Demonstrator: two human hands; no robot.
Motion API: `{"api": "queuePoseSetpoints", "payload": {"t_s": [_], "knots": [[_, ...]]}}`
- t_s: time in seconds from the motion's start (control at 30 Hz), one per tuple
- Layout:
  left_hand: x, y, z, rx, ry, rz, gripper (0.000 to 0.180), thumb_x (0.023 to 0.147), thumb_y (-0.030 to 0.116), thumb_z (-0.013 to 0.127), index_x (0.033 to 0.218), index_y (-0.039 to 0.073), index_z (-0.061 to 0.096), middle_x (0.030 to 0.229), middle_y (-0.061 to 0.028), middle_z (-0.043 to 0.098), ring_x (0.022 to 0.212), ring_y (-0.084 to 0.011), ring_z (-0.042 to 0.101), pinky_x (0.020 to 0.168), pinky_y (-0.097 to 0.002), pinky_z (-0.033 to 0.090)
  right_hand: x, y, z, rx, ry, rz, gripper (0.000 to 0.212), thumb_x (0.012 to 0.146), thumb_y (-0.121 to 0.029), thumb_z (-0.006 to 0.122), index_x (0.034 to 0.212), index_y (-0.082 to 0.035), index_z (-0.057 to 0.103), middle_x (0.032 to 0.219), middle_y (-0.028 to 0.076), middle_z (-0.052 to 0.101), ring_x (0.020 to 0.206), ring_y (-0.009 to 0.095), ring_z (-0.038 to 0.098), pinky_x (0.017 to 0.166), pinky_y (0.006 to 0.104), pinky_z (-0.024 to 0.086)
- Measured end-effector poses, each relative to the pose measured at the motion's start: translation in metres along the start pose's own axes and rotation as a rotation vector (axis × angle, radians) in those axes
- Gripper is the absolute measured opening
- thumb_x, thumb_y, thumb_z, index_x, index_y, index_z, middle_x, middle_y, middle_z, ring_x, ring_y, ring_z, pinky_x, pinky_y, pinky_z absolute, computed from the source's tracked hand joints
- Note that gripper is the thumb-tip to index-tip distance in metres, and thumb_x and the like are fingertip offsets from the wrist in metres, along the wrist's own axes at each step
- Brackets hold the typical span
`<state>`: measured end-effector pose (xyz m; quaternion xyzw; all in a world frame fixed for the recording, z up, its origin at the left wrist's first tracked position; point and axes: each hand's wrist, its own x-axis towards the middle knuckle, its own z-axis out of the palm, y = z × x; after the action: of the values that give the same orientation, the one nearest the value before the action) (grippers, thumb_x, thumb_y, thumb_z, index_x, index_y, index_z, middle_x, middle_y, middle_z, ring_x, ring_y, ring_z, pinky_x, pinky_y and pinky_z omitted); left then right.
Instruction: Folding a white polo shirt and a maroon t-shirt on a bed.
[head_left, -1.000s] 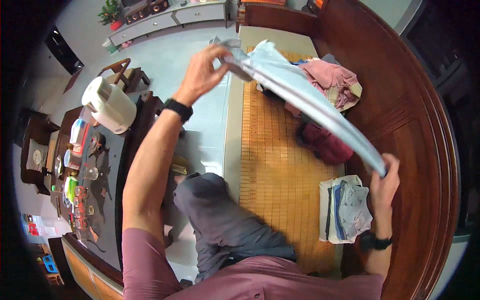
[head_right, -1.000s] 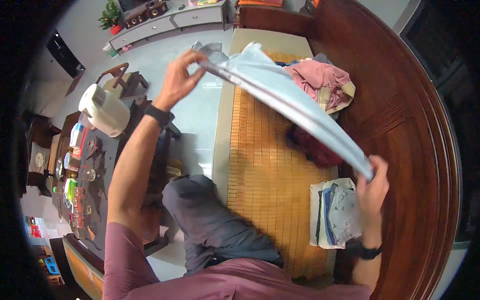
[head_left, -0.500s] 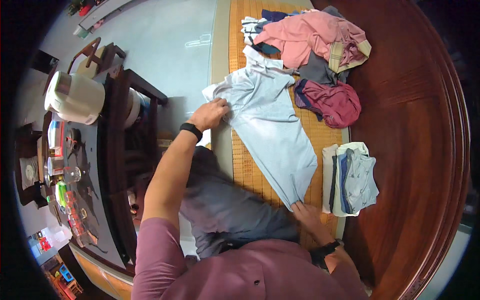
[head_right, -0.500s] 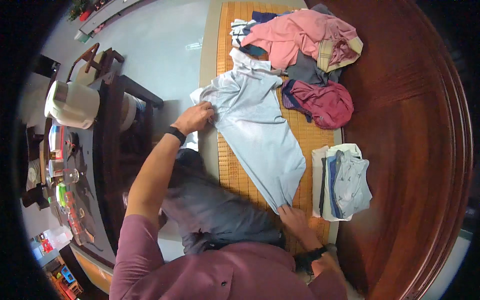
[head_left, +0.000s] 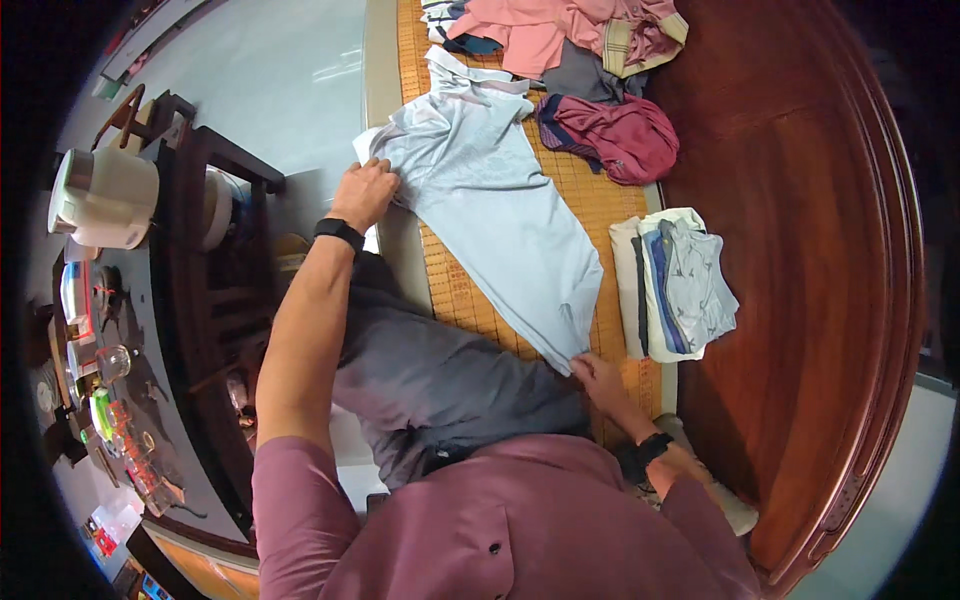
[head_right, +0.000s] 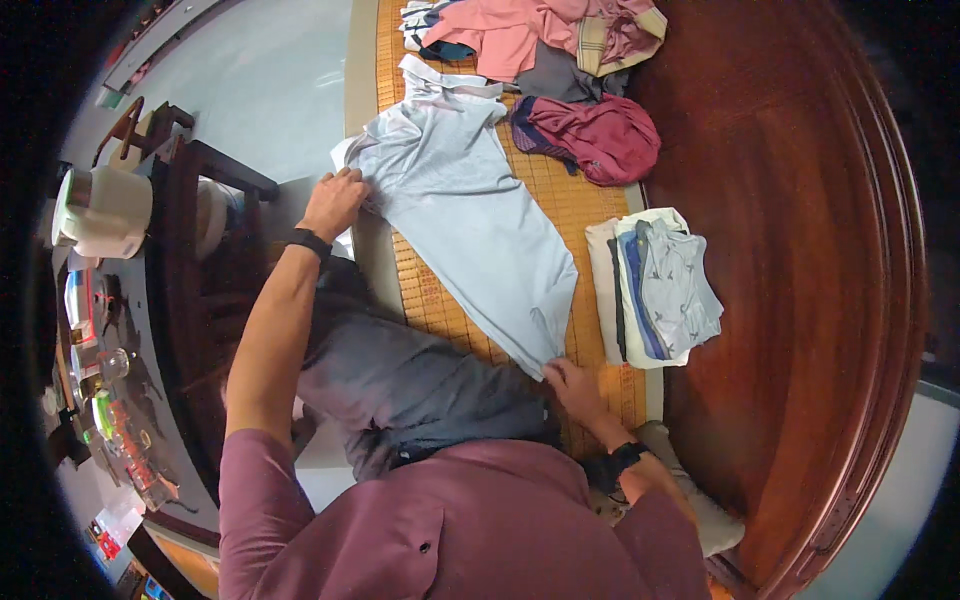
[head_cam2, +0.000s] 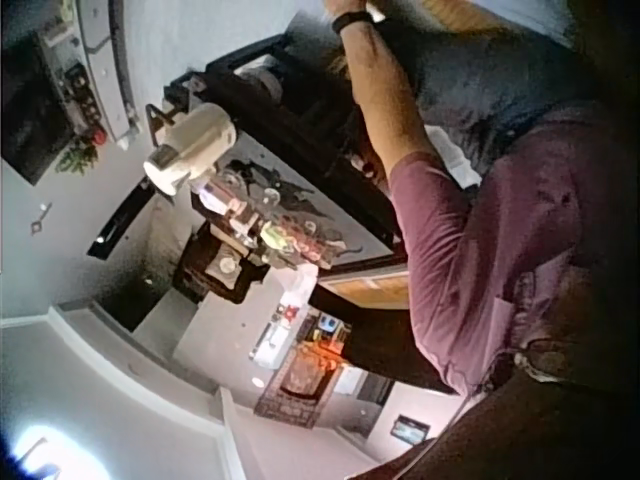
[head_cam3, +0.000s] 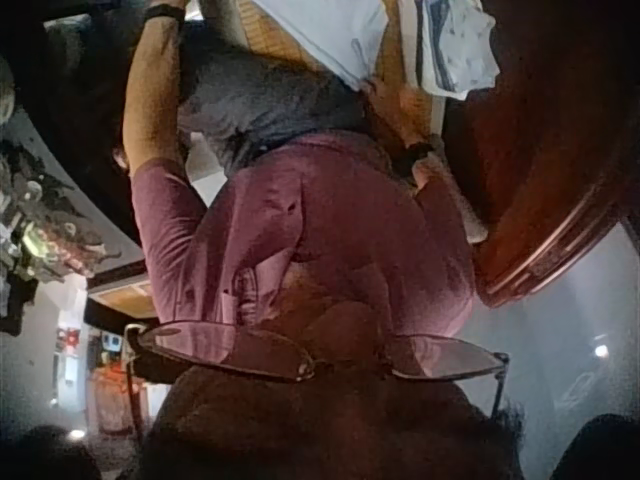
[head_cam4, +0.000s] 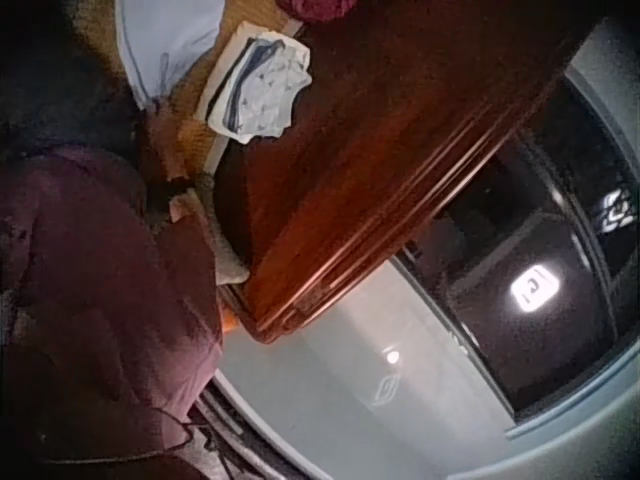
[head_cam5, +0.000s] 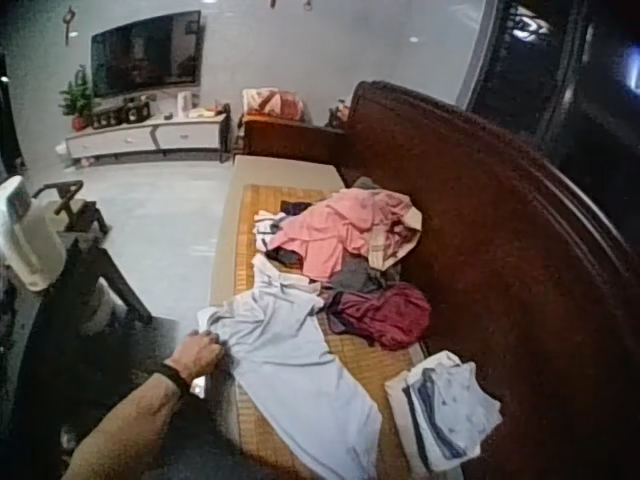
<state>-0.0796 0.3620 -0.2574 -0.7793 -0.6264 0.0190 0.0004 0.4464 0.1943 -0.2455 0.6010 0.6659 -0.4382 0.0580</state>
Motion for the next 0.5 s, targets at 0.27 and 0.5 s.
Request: {"api": "queuePoseSetpoints", "payload": {"t_s": [0.27, 0.5], "knots": [[-0.014, 0.011, 0.012, -0.010, 0.031, -0.047, 0.012, 0.089, 0.004, 0.063, 0.099, 0.007, 0.069, 0.104, -0.0116, 0.066, 0.098, -0.0310, 0.072, 0.081, -0.0452, 0.059, 0.048, -0.065, -0.011, -0.440, 0.739, -0.370, 0.062, 0.088, -0.029, 0.078, 0.140, -0.007, 0.053, 0.121, 0.025, 0.065, 0.111, 0.043, 0.064, 0.094, 0.0491, 0.052], [-0.015, 0.008, 0.029, -0.031, 0.108, -0.024, 0.011, 0.089, 0.007, 0.065, 0.100, 0.009, 0.067, 0.106, -0.0116, 0.065, 0.094, -0.0305, 0.073, 0.077, -0.0428, 0.062, 0.070, 0.001, -0.033, -0.274, 0.815, -0.149, 0.032, 0.087, -0.004, 0.066, 0.119, -0.007, 0.062, 0.120, 0.015, 0.066, 0.112, 0.039, 0.064, 0.089, 0.0474, 0.054]]}}
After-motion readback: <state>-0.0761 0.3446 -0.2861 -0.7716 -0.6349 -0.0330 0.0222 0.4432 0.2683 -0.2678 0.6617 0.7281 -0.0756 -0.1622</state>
